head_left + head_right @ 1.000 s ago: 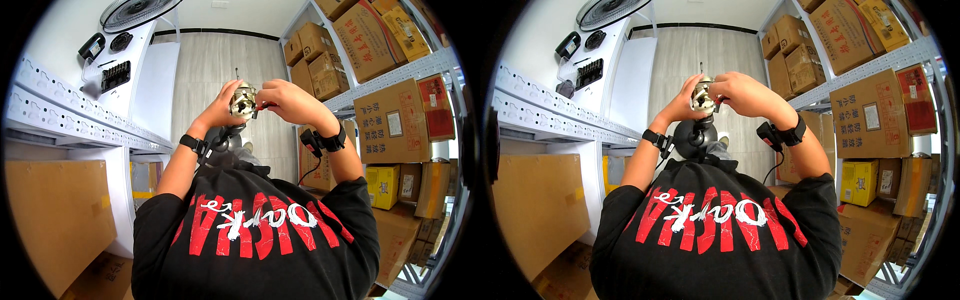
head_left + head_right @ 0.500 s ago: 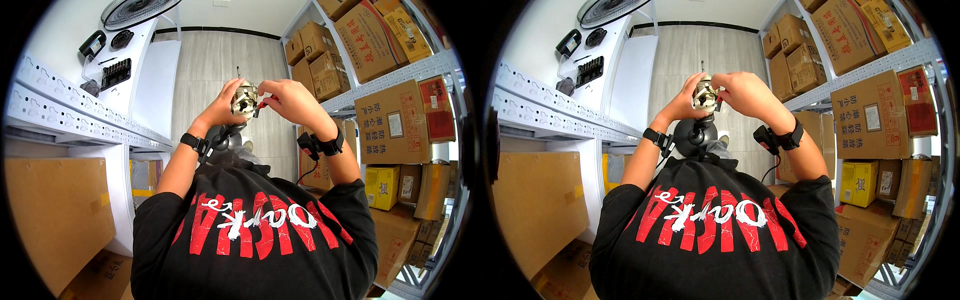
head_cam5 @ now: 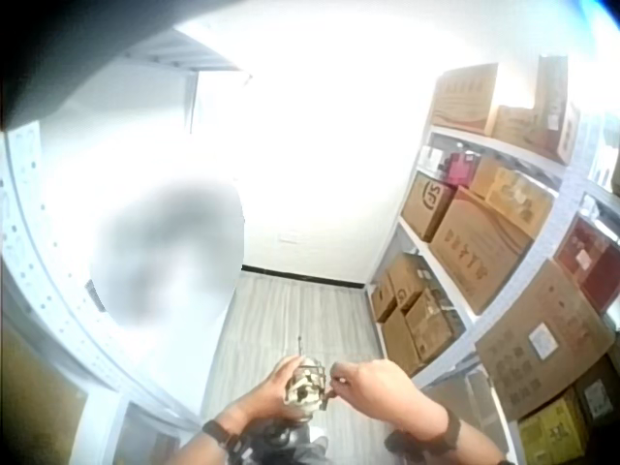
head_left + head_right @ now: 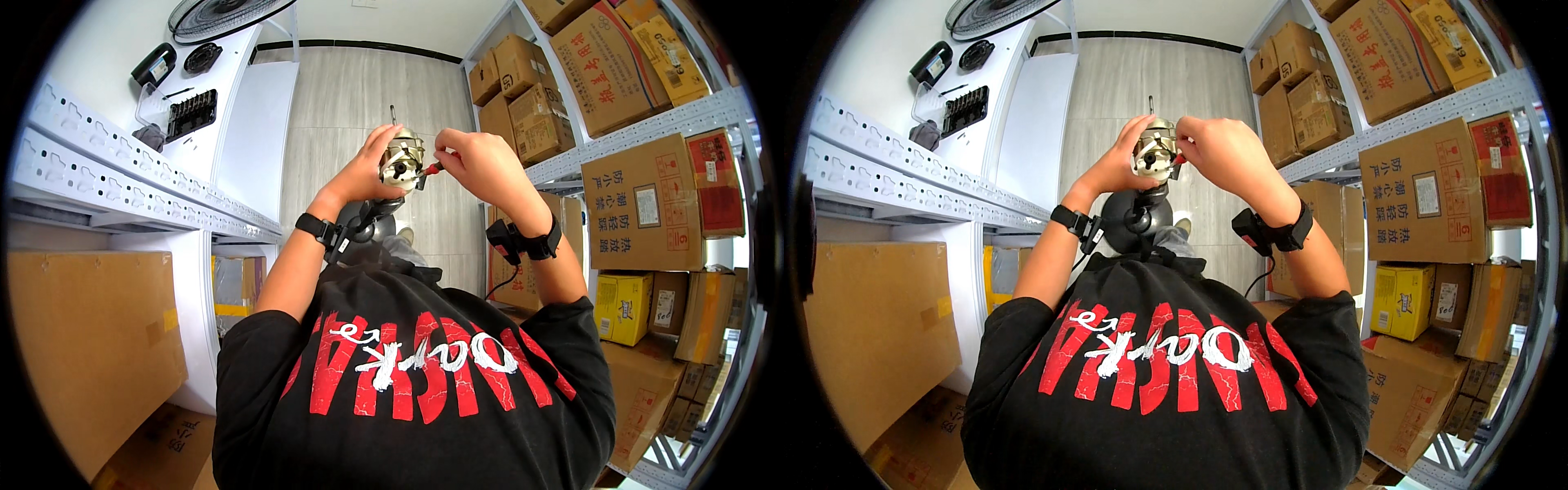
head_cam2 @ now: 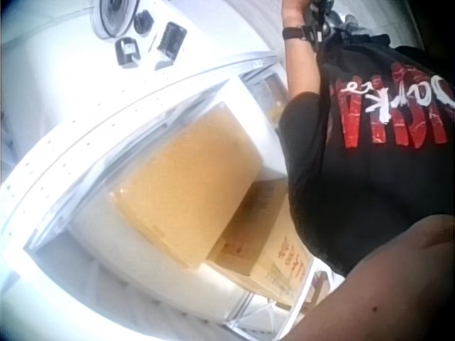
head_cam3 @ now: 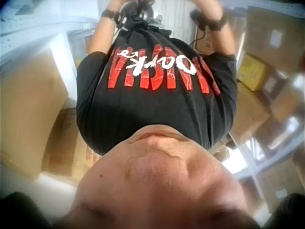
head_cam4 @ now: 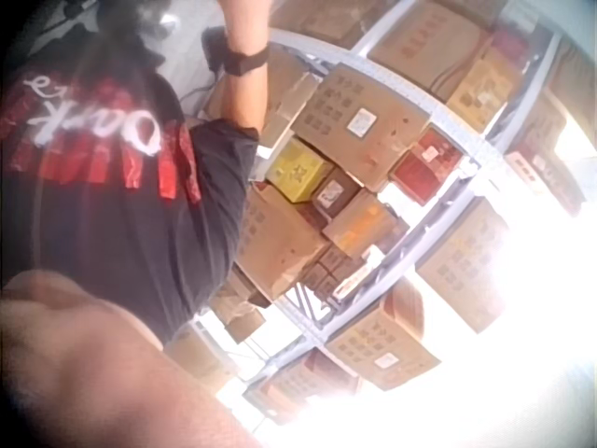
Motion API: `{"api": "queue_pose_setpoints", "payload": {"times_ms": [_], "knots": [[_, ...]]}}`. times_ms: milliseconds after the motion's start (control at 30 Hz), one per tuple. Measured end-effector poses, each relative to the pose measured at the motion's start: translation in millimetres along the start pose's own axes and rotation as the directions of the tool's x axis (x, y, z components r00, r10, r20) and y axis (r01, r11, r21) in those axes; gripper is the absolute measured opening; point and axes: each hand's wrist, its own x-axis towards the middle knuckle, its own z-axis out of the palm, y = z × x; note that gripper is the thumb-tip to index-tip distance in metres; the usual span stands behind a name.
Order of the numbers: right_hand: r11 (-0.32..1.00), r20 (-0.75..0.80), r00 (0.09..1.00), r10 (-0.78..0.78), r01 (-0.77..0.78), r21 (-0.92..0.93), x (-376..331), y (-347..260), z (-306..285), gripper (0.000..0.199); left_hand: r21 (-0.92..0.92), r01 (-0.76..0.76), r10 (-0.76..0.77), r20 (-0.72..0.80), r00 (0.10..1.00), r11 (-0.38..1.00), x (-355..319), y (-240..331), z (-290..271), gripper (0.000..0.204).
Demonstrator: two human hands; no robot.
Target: The person uses a red-handled screwdriver to tighten screws on a metallic mechanical component mounted on a stand. They repeatedly rotate the part to access different screw locations and continue tightening throughout the clip.
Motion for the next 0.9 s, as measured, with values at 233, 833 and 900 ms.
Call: {"api": "queue_pose_setpoints", "payload": {"times_ms": [233,833,900], "knots": [[0.939,0.029,0.942,-0.334,0.33,0.098,0.5,7.2,-5.1,0.011,-0.013,0.033,-0.033,0.009,0.999,0.999,-0.2,0.2,-1.1,0.118],[1.0,-0.129,0.992,0.004,-0.007,-0.024,5.2,1.2,10.0,0.013,-0.003,-0.038,0.038,-0.01,0.999,0.999,-4.2,0.8,-0.8,0.116],[0.998,-0.118,0.992,-0.052,0.056,0.027,5.7,3.3,9.7,0.012,-0.011,-0.045,0.045,-0.009,0.999,0.999,-5.1,-0.2,-0.4,0.116]]}}
